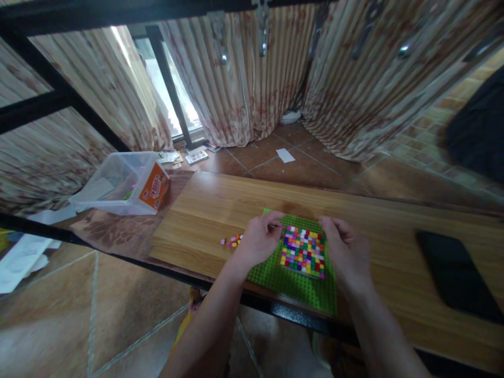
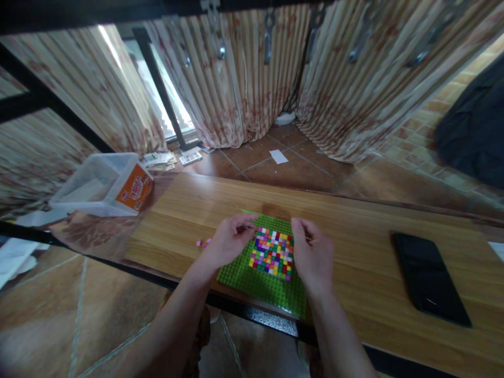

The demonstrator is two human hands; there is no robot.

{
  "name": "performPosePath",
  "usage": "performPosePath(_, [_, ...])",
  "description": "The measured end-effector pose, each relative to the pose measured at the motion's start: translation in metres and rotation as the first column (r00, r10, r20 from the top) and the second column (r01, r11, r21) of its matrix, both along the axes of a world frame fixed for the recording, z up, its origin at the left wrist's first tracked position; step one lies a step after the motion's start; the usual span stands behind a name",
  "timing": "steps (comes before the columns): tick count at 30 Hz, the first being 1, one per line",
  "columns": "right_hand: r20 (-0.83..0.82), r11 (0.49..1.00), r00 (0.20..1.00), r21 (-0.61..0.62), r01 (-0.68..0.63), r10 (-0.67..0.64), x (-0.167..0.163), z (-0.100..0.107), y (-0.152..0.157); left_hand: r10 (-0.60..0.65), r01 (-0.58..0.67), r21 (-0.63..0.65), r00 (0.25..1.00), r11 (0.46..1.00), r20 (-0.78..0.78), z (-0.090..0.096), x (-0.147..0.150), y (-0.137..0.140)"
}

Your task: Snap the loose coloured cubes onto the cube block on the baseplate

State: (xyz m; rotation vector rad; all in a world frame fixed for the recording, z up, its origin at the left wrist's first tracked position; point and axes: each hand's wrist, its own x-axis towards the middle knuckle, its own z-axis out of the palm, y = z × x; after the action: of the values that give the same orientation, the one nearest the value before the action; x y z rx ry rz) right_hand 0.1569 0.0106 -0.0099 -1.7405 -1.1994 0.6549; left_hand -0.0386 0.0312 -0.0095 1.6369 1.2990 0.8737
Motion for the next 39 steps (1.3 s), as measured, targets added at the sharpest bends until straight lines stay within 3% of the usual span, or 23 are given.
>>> performPosePath(4, [0.13,0.971,0.989,-0.237,-0.039,0.071,0.019,-0.001,-0.008,-0.17,0.158,-0.102,0.978,0.982,-0.124,0.003,-0.007,-0.005])
performPosePath(7, [0.174,0.943,0.967,-0.307,-0.125,0.185,0.019,-0.002,-0.015,-0.245,0.224,-0.145,0.958,0.964,-0.152,0.005,-0.009,-0.008])
performPosePath(10, [0.157,0.947,0.966,-0.283,-0.155,0.205,0.014,-0.003,-0.017,-0.246,0.223,-0.127,0.948,0.966,-0.202,0.005,-0.007,-0.009])
performPosePath(16, [0.14,0.974,0.985,-0.216,-0.069,0.101,0.011,-0.007,-0.005,-0.22,0.206,-0.079,0.935,0.975,-0.279,0.005,0.004,-0.005])
performPosePath(20, [0.186,0.973,0.977,-0.221,-0.058,0.101,0.013,-0.008,0.001,-0.182,0.172,-0.061,0.948,0.983,-0.262,0.003,0.006,0.001])
performPosePath(24, [0.248,0.963,0.959,-0.259,-0.072,0.138,0.018,-0.011,-0.001,-0.184,0.167,-0.093,0.959,0.981,-0.216,0.006,-0.027,0.011])
performPosePath(28, [0.264,0.964,0.949,-0.243,-0.109,0.173,0.026,-0.013,-0.005,-0.042,0.033,-0.045,0.971,0.998,-0.234,0.014,-0.084,0.01])
performPosePath(32, [0.207,0.942,0.93,-0.211,-0.26,0.303,0.038,-0.016,-0.008,-0.071,0.05,-0.063,0.91,0.997,-0.408,0.02,-0.108,-0.002])
performPosePath(36, [0.148,0.899,0.897,-0.211,-0.383,0.417,0.05,-0.022,-0.011,-0.218,0.25,-0.024,0.789,0.968,-0.575,0.019,-0.094,-0.011])
performPosePath(39, [0.143,0.886,0.886,-0.229,-0.403,0.441,0.055,-0.025,-0.012,-0.183,0.243,0.008,0.751,0.97,-0.635,0.018,-0.083,-0.013])
